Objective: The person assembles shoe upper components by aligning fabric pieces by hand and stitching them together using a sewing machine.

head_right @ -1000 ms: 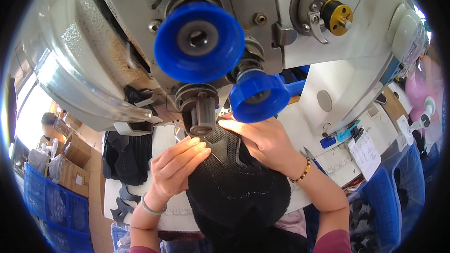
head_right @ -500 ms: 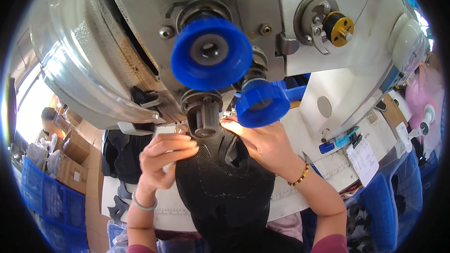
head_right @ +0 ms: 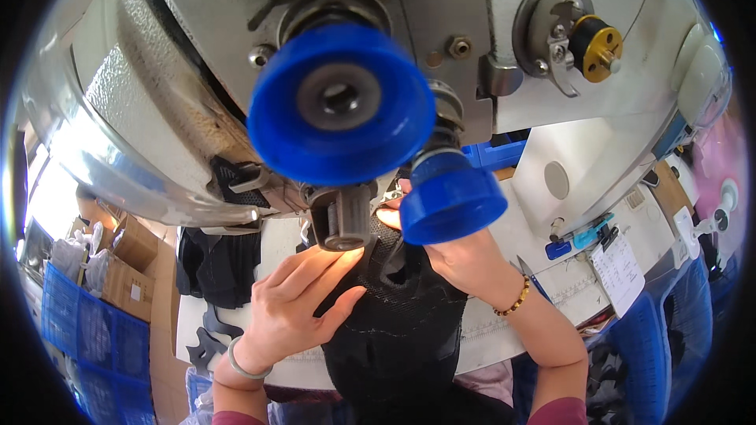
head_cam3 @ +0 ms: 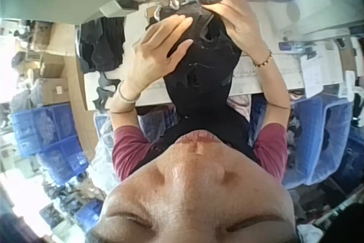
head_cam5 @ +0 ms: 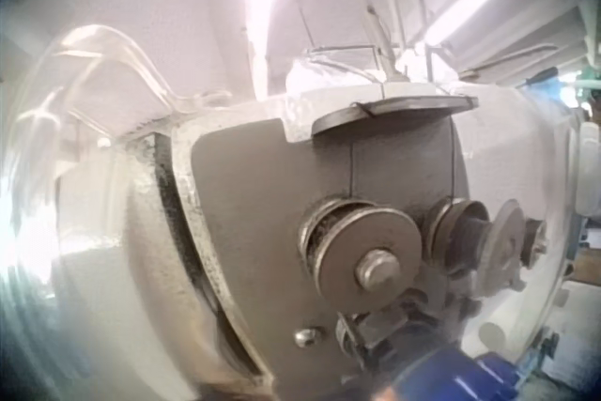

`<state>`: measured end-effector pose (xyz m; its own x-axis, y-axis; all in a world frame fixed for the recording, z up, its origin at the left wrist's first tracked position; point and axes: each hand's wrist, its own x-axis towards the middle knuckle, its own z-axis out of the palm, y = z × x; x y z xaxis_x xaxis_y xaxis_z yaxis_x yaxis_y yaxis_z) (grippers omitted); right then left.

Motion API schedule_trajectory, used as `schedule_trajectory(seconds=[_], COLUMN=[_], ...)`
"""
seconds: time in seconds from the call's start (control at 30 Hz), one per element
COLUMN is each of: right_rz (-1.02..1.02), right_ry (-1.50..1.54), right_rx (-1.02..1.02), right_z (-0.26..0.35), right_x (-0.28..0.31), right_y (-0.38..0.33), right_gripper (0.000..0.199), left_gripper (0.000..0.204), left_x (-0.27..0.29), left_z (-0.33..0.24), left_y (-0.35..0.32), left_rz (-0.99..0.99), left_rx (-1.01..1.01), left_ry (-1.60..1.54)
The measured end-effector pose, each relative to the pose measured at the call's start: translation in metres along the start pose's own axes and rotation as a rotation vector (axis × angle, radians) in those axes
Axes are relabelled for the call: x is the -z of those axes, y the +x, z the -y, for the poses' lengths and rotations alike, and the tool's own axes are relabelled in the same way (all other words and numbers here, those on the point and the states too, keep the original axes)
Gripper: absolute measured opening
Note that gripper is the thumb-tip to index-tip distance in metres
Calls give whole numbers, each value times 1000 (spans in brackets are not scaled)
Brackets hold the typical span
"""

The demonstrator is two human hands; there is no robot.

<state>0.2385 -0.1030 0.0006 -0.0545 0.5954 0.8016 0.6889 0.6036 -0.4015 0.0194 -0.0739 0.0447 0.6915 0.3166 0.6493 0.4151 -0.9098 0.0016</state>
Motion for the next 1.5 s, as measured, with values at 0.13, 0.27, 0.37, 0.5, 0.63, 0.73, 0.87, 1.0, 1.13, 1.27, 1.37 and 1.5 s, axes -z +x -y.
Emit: schedule_trajectory(seconds=[0.13,0.27,0.37,0.5,0.63,0.73,0.87,1.0,1.13,1.27,1.37,1.5], right_rz=[45,13,-20,-28,-34,-10,-2,35,85,114,140,125], right_ry=[-183,-196,-194,-347,-396,-448,-498,-551,-544,-545,-523,-437], right_rx=[184,180,214,290,277,276,323,326,330,368,376,418], right_z=[-7,-12,-11,-7,-7,-3,8,20,23,30,31,31], right_x=[5,3,4,8,8,10,11,10,12,10,13,10], right_y=[2,-3,1,-1,-1,0,0,-2,-2,-6,-5,-6], right_gripper=[34,33,34,36,35,33,29,35,39,40,40,33], left_gripper=[31,32,32,37,38,41,42,35,33,41,38,37], left_x=[1,5,9,10,18,22,20,7,-5,-22,-35,-36], left_z=[5,9,10,12,8,1,-8,-10,-14,-3,8,22], left_y=[0,3,6,11,14,15,12,5,-2,-10,-9,-7], left_rz=[12,21,58,21,147,200,203,35,-44,-102,-251,-304], left_rx=[3,5,32,45,54,74,82,62,103,108,65,19], left_ry=[-47,-65,-87,-169,-107,-78,-11,82,179,168,166,77])
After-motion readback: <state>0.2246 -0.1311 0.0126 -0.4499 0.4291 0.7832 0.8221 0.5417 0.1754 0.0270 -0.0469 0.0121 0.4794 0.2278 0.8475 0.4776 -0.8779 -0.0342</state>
